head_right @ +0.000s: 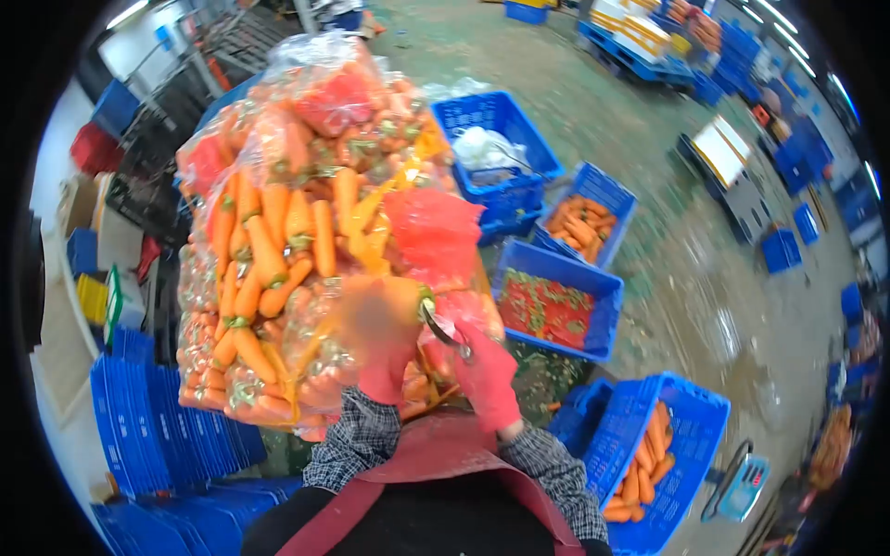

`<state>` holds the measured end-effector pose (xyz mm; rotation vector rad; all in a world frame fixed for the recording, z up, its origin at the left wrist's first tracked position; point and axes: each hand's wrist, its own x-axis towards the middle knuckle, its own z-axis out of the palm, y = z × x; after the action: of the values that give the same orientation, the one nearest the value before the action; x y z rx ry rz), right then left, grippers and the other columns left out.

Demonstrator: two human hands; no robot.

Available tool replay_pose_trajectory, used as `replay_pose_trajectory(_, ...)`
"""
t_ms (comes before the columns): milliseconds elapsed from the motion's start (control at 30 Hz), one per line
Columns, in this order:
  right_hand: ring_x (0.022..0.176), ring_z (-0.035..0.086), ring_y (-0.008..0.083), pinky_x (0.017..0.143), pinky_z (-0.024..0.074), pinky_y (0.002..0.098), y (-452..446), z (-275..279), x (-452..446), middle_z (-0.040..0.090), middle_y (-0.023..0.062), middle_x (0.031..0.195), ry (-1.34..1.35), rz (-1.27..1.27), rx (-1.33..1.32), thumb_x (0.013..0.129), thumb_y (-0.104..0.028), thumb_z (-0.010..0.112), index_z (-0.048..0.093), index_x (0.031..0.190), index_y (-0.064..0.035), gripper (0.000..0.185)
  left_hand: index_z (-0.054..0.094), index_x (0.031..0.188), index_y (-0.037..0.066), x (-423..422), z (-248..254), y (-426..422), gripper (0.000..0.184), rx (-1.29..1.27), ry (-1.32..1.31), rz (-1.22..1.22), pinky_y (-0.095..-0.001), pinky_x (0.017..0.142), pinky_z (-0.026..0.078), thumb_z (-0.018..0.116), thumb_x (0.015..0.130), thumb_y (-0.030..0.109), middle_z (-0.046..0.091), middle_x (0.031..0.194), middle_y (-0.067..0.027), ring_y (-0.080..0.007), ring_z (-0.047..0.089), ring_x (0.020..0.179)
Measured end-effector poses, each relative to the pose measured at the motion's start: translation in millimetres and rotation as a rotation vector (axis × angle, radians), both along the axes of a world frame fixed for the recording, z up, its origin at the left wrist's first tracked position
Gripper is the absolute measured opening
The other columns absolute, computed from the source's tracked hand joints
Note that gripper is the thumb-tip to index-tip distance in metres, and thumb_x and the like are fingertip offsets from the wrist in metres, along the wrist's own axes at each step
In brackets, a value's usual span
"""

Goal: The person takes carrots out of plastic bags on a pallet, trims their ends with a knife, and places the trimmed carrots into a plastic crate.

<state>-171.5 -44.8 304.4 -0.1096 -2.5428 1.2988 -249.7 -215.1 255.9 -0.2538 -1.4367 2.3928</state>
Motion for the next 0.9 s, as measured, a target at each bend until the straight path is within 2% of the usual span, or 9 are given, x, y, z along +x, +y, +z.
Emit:
replay_pose_trajectory(167, 0.088, 0.067, 0.0357, 0.072, 0.0526, 0.0434, 66, -20, 22, 0.071, 0.0122, 0.096, -0.117, -0.211, 0.204, 0.089, -0.016, 0.064, 0.066, 0.119, -0.0188, 0.031, 0.052, 0.125, 0.005, 45, 8, 139, 0.053, -1.361, -0.084, -0.375, -0.0494, 0.1, 0.05, 0.052, 0.096, 0.049, 0.061, 0.119, -0.0151, -0.0316, 0.06, 0.112)
replay_pose_trajectory(267, 0.087, 0.068, 0.0351, 0.071, 0.0525, 0.0435, 106, -37, 49, 0.07, 0.0129, 0.097, -0.166, -0.282, 0.241, 0.084, -0.015, 0.066, 0.063, 0.123, -0.0187, 0.039, 0.052, 0.126, 0.004, 63, 13, 179, 0.054, -1.268, -0.113, -0.659, -0.051, 0.102, 0.049, 0.052, 0.096, 0.049, 0.06, 0.122, -0.0155, -0.0322, 0.059, 0.114)
replay_pose_trajectory(367, 0.087, 0.068, 0.0359, 0.071, 0.0527, 0.0442, 154, -105, 68, 0.07, 0.0149, 0.095, -0.051, -0.421, 0.325, 0.083, -0.014, 0.066, 0.065, 0.119, -0.0168, 0.036, 0.049, 0.128, 0.003, 82, -20, 214, 0.053, -1.227, -0.105, -0.696, -0.0554, 0.098, 0.05, 0.051, 0.098, 0.046, 0.058, 0.124, -0.018, -0.035, 0.059, 0.114)
replay_pose_trajectory(467, 0.076, 0.065, 0.0367, 0.061, 0.0497, 0.0451, 236, -211, 101, 0.066, 0.0111, 0.082, -0.465, -0.641, 0.265, 0.084, -0.019, 0.061, 0.063, 0.102, -0.0096, 0.021, 0.048, 0.129, 0.002, 115, 7, 228, 0.044, -1.236, -0.041, -0.795, -0.0555, 0.094, 0.053, 0.054, 0.101, 0.035, 0.059, 0.123, -0.0201, -0.0353, 0.06, 0.112)
replay_pose_trajectory(533, 0.073, 0.064, 0.035, 0.064, 0.0505, 0.0457, 273, -243, 155, 0.064, 0.0114, 0.076, -0.624, -0.619, 0.257, 0.088, -0.024, 0.059, 0.06, 0.093, -0.0072, 0.018, 0.052, 0.12, 0.002, 142, 43, 252, 0.033, -1.602, 0.279, -0.934, -0.05, 0.094, 0.052, 0.058, 0.098, 0.026, 0.061, 0.117, -0.0158, -0.0331, 0.061, 0.107)
replay_pose_trajectory(600, 0.069, 0.062, 0.0323, 0.06, 0.0494, 0.0442, 274, -247, 207, 0.062, 0.0104, 0.074, -0.65, -0.575, 0.18, 0.089, -0.024, 0.059, 0.06, 0.092, -0.0069, 0.018, 0.053, 0.119, 0.003, 168, 39, 282, 0.031, -1.829, 0.749, -0.903, -0.0489, 0.092, 0.052, 0.058, 0.098, 0.026, 0.062, 0.115, -0.015, -0.0325, 0.061, 0.105)
replay_pose_trajectory(733, 0.061, 0.059, 0.0269, 0.054, 0.0473, 0.0411, 291, -247, 263, 0.059, 0.0084, 0.069, -0.628, -0.515, -0.136, 0.089, -0.024, 0.06, 0.06, 0.09, -0.0064, 0.018, 0.056, 0.116, 0.005, 221, 6, 356, 0.028, -1.965, 1.643, -0.378, -0.0467, 0.088, 0.052, 0.057, 0.097, 0.026, 0.062, 0.109, -0.0135, -0.0313, 0.062, 0.101)
replay_pose_trajectory(833, 0.055, 0.056, 0.0229, 0.049, 0.0457, 0.0388, 300, -238, 269, 0.056, 0.0069, 0.065, -0.652, -0.575, -0.47, 0.09, -0.024, 0.06, 0.06, 0.089, -0.006, 0.018, 0.058, 0.113, 0.007, 220, -7, 379, 0.025, -1.957, 1.934, -0.171, -0.045, 0.085, 0.052, 0.057, 0.097, 0.026, 0.063, 0.105, -0.0123, -0.0304, 0.062, 0.098)
replay_pose_trajectory(900, 0.052, 0.054, 0.0202, 0.046, 0.0446, 0.0373, 302, -239, 262, 0.055, 0.0059, 0.062, -0.66, -0.59, -0.581, 0.091, -0.024, 0.06, 0.06, 0.088, -0.0057, 0.019, 0.059, 0.112, 0.008, 201, -2, 364, 0.023, -2.033, 1.939, -0.053, -0.0439, 0.082, 0.052, 0.056, 0.096, 0.026, 0.063, 0.103, -0.0116, -0.0297, 0.062, 0.097)
